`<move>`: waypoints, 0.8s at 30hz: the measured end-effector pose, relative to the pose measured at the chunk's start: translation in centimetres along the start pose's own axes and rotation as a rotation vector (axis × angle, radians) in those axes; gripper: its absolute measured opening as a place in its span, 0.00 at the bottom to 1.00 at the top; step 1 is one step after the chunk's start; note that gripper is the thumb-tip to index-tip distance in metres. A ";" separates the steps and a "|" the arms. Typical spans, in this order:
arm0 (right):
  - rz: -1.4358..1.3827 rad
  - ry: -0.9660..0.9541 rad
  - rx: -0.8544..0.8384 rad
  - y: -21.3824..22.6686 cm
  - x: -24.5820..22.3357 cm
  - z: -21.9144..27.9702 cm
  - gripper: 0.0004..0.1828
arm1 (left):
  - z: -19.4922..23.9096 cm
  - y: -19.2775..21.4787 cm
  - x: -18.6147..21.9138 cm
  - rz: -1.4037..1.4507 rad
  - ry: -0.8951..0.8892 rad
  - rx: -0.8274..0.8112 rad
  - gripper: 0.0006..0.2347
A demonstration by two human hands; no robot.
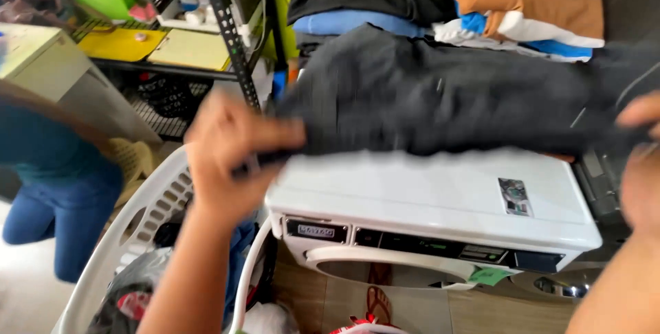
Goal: Folding various items of laundry and stacking them on a flat surface.
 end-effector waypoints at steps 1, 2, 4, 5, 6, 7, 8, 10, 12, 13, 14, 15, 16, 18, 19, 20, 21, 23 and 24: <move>0.008 -0.004 0.010 -0.4 -1.2 2.2 0.17 | 3.9 -1.9 0.2 0.009 -0.009 0.003 0.08; -0.302 -0.036 -0.125 -1.0 -2.3 4.5 0.14 | 7.9 -3.9 0.4 0.112 0.093 -0.111 0.09; -0.606 -0.072 -0.249 -3.4 -1.4 9.1 0.12 | 14.7 -7.2 0.8 0.224 0.186 -0.229 0.12; -0.570 -0.145 -0.403 -5.3 0.7 11.6 0.13 | 17.6 -8.6 1.1 0.262 0.155 -0.393 0.18; -0.535 -0.218 -0.561 -7.3 2.8 13.8 0.15 | 20.6 -9.9 1.6 0.293 0.128 -0.555 0.25; -0.532 -0.223 -0.557 -8.0 4.0 15.1 0.15 | 21.7 -10.4 1.7 0.298 0.124 -0.556 0.25; -0.549 -0.363 -0.668 -8.8 5.1 16.6 0.18 | 22.8 -10.9 1.8 0.294 0.111 -0.590 0.22; -0.563 -0.513 -0.781 -9.2 6.3 17.9 0.22 | 24.0 -11.3 1.8 0.297 0.105 -0.627 0.18; -0.564 -0.518 -0.821 -8.6 6.5 17.3 0.21 | 24.2 -10.9 1.0 0.055 0.038 -0.681 0.43; -0.565 -0.525 -0.821 -8.5 6.1 16.4 0.21 | 24.2 -11.3 0.3 0.060 0.039 -0.686 0.43; -0.527 -0.585 -0.854 -8.4 5.8 15.7 0.20 | 24.4 -11.6 -0.2 -0.116 -0.001 -0.707 0.44; -0.488 -0.645 -0.886 -8.3 5.4 15.0 0.19 | 24.5 -11.9 -0.6 -0.291 -0.042 -0.726 0.46; -0.489 -0.644 -0.890 -8.5 4.7 14.5 0.19 | 24.2 -12.3 -1.1 -0.293 -0.039 -0.728 0.46; -0.176 -0.439 -0.904 -8.9 3.1 13.4 0.44 | 23.4 -13.0 -2.0 -0.338 -0.142 -0.812 0.52; -0.178 -0.434 -0.906 -9.5 3.1 13.5 0.44 | 23.0 -13.2 -2.3 -0.343 -0.140 -0.813 0.52; 0.015 -0.393 -0.951 -10.1 3.2 13.8 0.55 | 22.6 -13.5 -2.4 -0.320 -0.185 -0.826 0.50; 0.209 -0.349 -0.989 -10.7 3.3 14.0 0.67 | 22.2 -13.9 -2.6 -0.298 -0.229 -0.838 0.47; 0.426 -0.024 -0.815 -12.2 4.3 15.5 0.70 | 22.0 -14.3 -3.1 -0.267 -0.266 -0.863 0.50; 0.628 0.294 -0.611 -12.9 4.7 16.3 0.75 | 21.9 -14.7 -3.5 -0.238 -0.310 -0.885 0.53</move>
Point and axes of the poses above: each hand's wrist, its own z-axis away from the middle knuckle, its own y-axis out of the back of the hand, x = y × z, the point moved 1 cm from there along -z, towards the middle knuckle, and after that the axes turned 11 degrees about -y, right-handed, at the moved point
